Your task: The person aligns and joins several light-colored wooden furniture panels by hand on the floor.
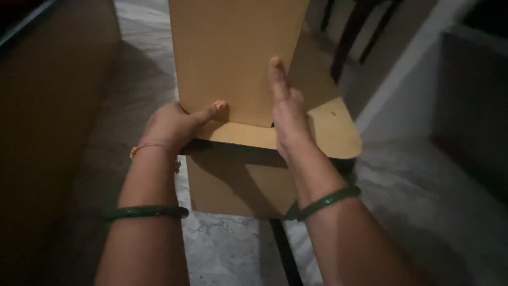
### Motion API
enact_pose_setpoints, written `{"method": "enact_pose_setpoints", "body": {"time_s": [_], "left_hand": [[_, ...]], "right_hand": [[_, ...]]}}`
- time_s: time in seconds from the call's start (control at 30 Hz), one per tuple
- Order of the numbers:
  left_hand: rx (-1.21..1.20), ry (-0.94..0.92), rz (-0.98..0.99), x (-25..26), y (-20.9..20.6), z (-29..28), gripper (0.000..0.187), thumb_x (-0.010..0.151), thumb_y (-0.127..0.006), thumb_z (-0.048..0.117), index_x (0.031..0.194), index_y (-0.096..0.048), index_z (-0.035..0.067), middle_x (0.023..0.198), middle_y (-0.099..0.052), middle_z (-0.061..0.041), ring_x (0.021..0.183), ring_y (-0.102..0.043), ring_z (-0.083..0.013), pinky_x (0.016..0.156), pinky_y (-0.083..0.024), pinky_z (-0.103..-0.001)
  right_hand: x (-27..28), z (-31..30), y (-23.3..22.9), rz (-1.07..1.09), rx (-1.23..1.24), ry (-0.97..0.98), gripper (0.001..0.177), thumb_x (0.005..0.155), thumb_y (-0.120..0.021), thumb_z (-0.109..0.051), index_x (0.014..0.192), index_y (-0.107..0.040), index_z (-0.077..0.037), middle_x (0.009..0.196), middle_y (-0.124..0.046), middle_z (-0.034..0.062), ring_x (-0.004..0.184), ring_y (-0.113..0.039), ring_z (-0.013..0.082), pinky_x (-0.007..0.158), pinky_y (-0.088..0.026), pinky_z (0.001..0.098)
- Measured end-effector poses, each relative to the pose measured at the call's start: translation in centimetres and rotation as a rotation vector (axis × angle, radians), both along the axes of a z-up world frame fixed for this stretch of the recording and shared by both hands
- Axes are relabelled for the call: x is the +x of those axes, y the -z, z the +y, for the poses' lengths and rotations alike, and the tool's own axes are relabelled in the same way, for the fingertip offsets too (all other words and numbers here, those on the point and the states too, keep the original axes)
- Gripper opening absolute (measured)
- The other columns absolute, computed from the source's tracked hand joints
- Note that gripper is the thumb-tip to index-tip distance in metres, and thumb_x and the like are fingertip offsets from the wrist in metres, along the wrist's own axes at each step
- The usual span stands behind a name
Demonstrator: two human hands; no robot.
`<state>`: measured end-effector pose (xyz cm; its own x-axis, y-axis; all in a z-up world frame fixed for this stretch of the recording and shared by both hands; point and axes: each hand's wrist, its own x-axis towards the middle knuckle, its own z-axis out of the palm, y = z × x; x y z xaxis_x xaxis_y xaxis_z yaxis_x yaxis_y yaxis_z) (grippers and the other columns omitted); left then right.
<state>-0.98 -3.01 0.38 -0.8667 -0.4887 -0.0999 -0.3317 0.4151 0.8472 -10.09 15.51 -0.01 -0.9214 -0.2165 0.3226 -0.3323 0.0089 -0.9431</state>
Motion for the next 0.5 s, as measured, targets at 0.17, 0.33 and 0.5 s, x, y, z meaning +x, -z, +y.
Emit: {"method": "enact_pose_setpoints", "body": {"time_s": [0.17, 0.33, 0.5], "left_hand": [[0.113, -0.029, 0.086, -0.5, 1.0, 0.4, 0.073, 0.068, -0.079, 0.063, 0.113, -0.074, 0.005, 0.094, -0.078, -0.011, 0.074, -0.076, -0.02, 0.062, -0.06, -0.034], [0.14, -0.071, 0.044, -0.4, 0.4, 1.3, 0.062, 0.072, -0.08, 0.056, 0.104, -0.08, 0.003, 0.081, -0.074, -0.009, 0.061, -0.066, -0.0166, 0.056, -0.056, -0.032], [0.186, -0.027, 0.11, 0.1, 0.8, 1.5, 0.049, 0.07, -0.085, 0.043, 0.103, -0.081, 0.006, 0.079, -0.074, -0.007, 0.055, -0.059, -0.0138, 0.049, -0.049, -0.029]], "right_hand": [[1.1, 0.2, -1.3, -0.326, 0.344, 0.262, 0.101, 0.09, -0.04, -0.086, 0.146, -0.057, -0.004, 0.129, -0.066, 0.0328, 0.12, -0.066, 0.0476, 0.1, -0.046, 0.0586], [1.6, 0.1, -1.4, -0.001, -0.008, -0.018, 0.112, 0.075, -0.05, -0.087, 0.138, -0.058, 0.005, 0.132, -0.068, 0.0164, 0.123, -0.064, 0.0238, 0.103, -0.049, 0.0365], [1.0, 0.6, -0.4, 0.024, -0.045, -0.08, 0.11, 0.079, -0.051, -0.085, 0.145, -0.053, 0.003, 0.141, -0.063, 0.016, 0.13, -0.061, 0.0238, 0.107, -0.047, 0.0354]]}}
